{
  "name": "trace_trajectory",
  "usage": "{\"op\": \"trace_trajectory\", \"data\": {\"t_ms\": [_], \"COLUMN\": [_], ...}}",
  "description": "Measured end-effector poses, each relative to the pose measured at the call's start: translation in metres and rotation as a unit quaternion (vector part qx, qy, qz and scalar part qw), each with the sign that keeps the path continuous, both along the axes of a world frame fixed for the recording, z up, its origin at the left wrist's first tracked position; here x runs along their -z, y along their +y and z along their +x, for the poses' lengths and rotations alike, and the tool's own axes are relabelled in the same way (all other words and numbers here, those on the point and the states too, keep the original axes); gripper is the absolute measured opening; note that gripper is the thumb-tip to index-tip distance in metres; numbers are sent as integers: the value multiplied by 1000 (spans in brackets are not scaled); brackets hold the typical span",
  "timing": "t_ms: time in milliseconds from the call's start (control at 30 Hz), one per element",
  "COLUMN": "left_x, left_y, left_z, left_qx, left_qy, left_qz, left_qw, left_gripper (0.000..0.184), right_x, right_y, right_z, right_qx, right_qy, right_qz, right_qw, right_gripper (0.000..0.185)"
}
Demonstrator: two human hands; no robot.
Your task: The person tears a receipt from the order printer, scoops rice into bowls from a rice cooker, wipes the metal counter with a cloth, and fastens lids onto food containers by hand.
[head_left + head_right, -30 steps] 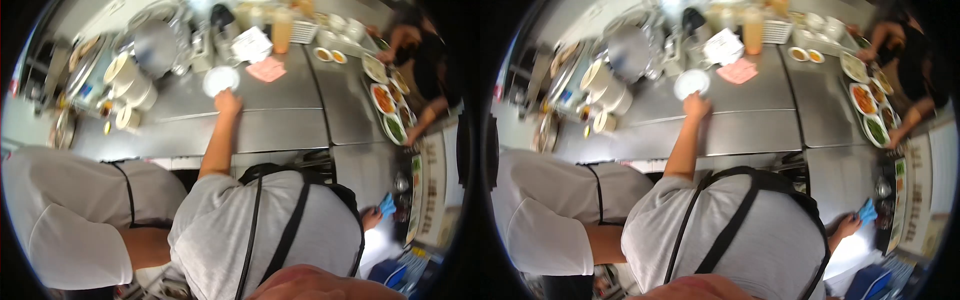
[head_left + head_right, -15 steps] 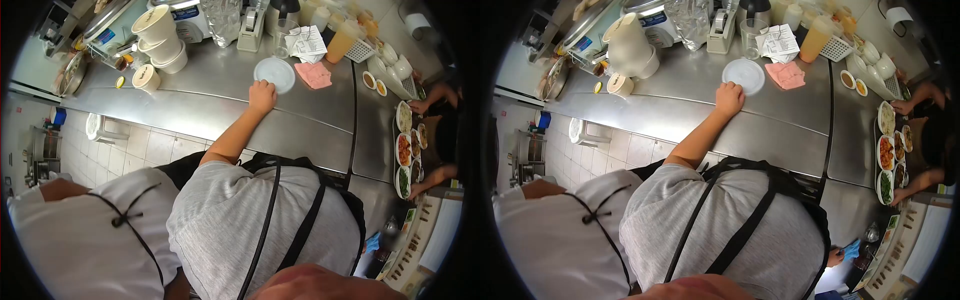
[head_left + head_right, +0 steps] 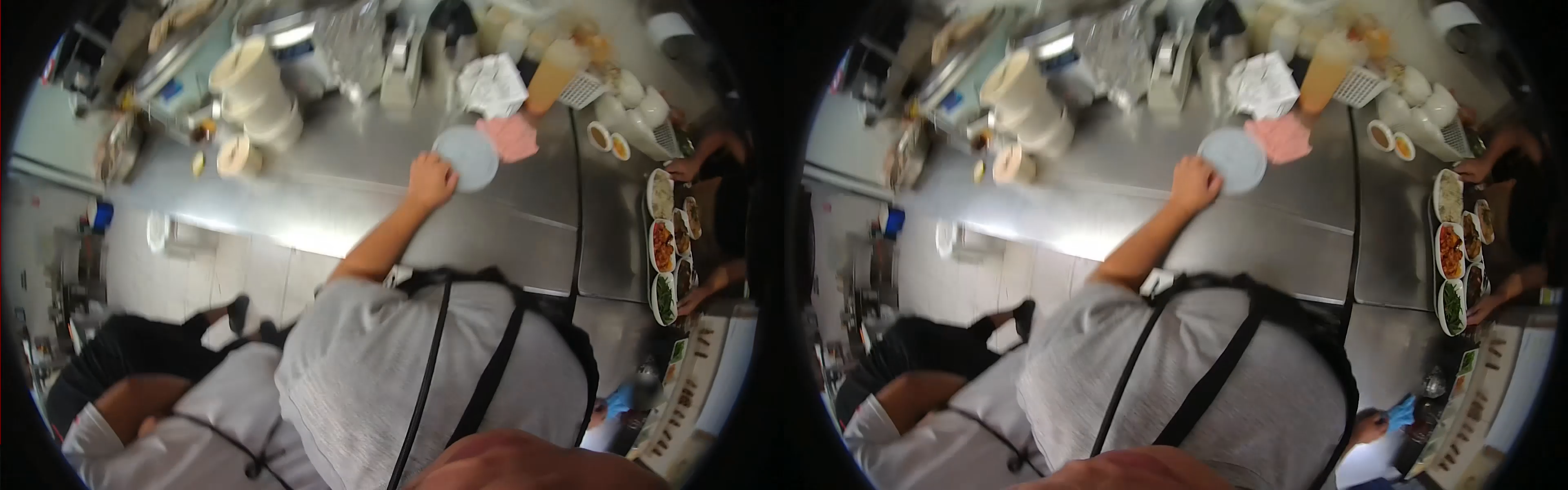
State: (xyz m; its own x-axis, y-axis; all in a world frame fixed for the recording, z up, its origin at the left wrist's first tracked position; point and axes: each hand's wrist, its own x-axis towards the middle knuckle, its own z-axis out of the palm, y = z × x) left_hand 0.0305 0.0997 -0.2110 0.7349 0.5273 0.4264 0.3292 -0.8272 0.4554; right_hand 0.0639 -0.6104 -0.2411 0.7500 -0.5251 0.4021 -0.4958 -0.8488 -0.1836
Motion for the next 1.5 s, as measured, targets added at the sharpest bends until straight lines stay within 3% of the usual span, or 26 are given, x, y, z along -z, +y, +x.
{"op": "trace_trajectory", "data": {"t_ms": [67, 167, 300, 733, 833, 933, 1033, 1100, 1200, 1233, 1433, 1500], "left_x": [-3, 1, 1, 1, 1, -2, 18, 32, 14, 12, 17, 18], "left_y": [0, -2, -3, -4, -4, -5, 20, 45, 46, 46, 24, 11], "left_z": [0, -1, 2, 2, 1, 4, 21, 38, 56, 60, 62, 61], "left_qx": [19, 13, 13, 1, 0, -34, -138, -149, -167, -153, -53, 18], "left_qy": [2, -18, -13, 7, 28, -70, -53, -26, 71, 94, 71, 38], "left_qz": [29, 31, 35, 28, 11, 39, -27, -21, -3, 18, 42, 59], "left_qw": [999, 999, 999, 1000, 1000, 996, 989, 988, 983, 984, 995, 997], "left_gripper": [17, 17, 15, 13, 19, 37, 52, 53, 48, 47, 19, 12], "right_x": [-17, 6, 3, 2, 3, -1, 12, 19, 8, 14, -12, -17], "right_y": [20, -4, 6, 5, 2, 6, -5, -9, -2, -3, 33, 46], "right_z": [-9, -8, -10, -7, -8, -7, -5, -6, -7, -8, -8, -13], "right_qx": [-13, -34, -23, -2, -7, -13, -16, -27, -25, -9, 62, 125], "right_qy": [22, 6, -47, -25, -27, -28, -36, -54, -38, -55, -59, -99], "right_qz": [70, -14, -20, -9, -12, -16, -17, 0, 53, 12, -17, 51], "right_qw": [997, 999, 998, 1000, 1000, 999, 999, 998, 998, 998, 996, 986], "right_gripper": [40, 36, 31, 30, 30, 31, 33, 34, 36, 35, 32, 33]}}
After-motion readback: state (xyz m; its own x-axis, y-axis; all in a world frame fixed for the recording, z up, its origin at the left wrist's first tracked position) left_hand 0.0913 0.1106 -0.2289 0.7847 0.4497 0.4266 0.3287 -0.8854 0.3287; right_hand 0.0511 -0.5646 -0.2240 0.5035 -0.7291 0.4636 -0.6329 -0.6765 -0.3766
